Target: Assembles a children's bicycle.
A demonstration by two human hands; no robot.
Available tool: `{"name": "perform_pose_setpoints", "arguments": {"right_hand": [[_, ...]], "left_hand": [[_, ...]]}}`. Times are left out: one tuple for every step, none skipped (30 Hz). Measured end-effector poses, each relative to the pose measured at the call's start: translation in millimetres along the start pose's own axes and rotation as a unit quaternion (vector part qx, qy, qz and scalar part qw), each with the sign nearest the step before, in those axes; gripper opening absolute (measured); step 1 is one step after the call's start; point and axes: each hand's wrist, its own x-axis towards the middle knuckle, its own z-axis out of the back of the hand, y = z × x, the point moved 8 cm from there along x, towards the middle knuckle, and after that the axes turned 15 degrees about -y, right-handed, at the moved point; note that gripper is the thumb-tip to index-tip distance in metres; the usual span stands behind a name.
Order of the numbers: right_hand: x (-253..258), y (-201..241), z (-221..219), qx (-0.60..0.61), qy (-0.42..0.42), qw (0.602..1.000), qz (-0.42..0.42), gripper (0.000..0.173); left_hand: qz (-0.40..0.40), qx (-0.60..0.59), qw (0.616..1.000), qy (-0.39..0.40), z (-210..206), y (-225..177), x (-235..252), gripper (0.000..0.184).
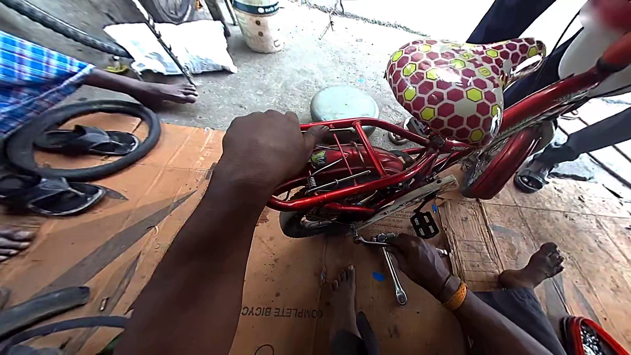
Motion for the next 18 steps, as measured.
{"name": "perform_pose_setpoints", "arguments": {"right_hand": [[7,4,1,-0.028,0.021,0.999,0.018,0.025],[13,9,2,-0.053,0.030,0.997,0.040,0.024],[18,13,5,-0.071,0.012,0.995,0.067,0.021],[23,18,10,-0.084,-0.025,0.991,0.098,0.018],[27,22,15,-0.100,-0.058,0.985,0.125,0.017],[29,26,18,-0.116,-0.081,0.979,0.146,0.016],[31,30,20,-0.129,-0.099,0.973,0.163,0.017],[32,34,21,-0.144,-0.115,0.967,0.177,0.017],[33,39,23,-0.160,-0.131,0.960,0.188,0.017],[35,45,25,-0.173,-0.148,0.953,0.198,0.016],[37,50,27,-0.182,-0.155,0.949,0.205,0.015],[39,54,28,-0.189,-0.156,0.947,0.208,0.014],[41,56,29,-0.193,-0.150,0.947,0.206,0.012],[43,55,27,-0.196,-0.135,0.951,0.197,0.010],[45,49,24,-0.194,-0.105,0.959,0.180,0.008],[47,39,19,-0.190,-0.058,0.968,0.153,0.011],[48,28,14,-0.187,-0.006,0.974,0.127,0.018],[49,20,11,-0.193,0.030,0.974,0.111,0.025]], "left_hand": [[0.001,-0.002,1.000,0.000,0,0,0,0.082],[0.002,-0.003,1.000,0.000,-1,0,0,0.081],[0.002,-0.003,1.000,-0.001,-1,0,0,0.081],[0.002,-0.003,1.000,-0.001,-1,0,0,0.081],[0.004,-0.003,1.000,-0.001,0,0,-1,0.081],[0.005,-0.002,1.000,-0.003,0,-1,-1,0.081],[0.005,-0.003,1.000,-0.003,1,-1,-2,0.081],[0.005,-0.003,1.000,-0.003,1,-2,-3,0.081],[0.004,-0.002,1.000,-0.005,1,-2,-4,0.081],[0.004,-0.003,1.000,-0.006,1,-3,-5,0.081],[0.004,-0.003,1.000,-0.008,1,-3,-6,0.081],[0.005,-0.004,1.000,-0.010,2,-4,-7,0.080],[0.004,-0.004,1.000,-0.013,2,-4,-8,0.080],[0.004,-0.003,1.000,-0.013,2,-5,-9,0.079],[0.003,-0.002,1.000,-0.014,2,-5,-9,0.079],[0.001,-0.002,1.000,-0.015,2,-5,-9,0.080],[-0.001,-0.003,1.000,-0.013,2,-5,-9,0.080],[-0.002,-0.003,1.000,-0.010,1,-4,-9,0.080]]}}
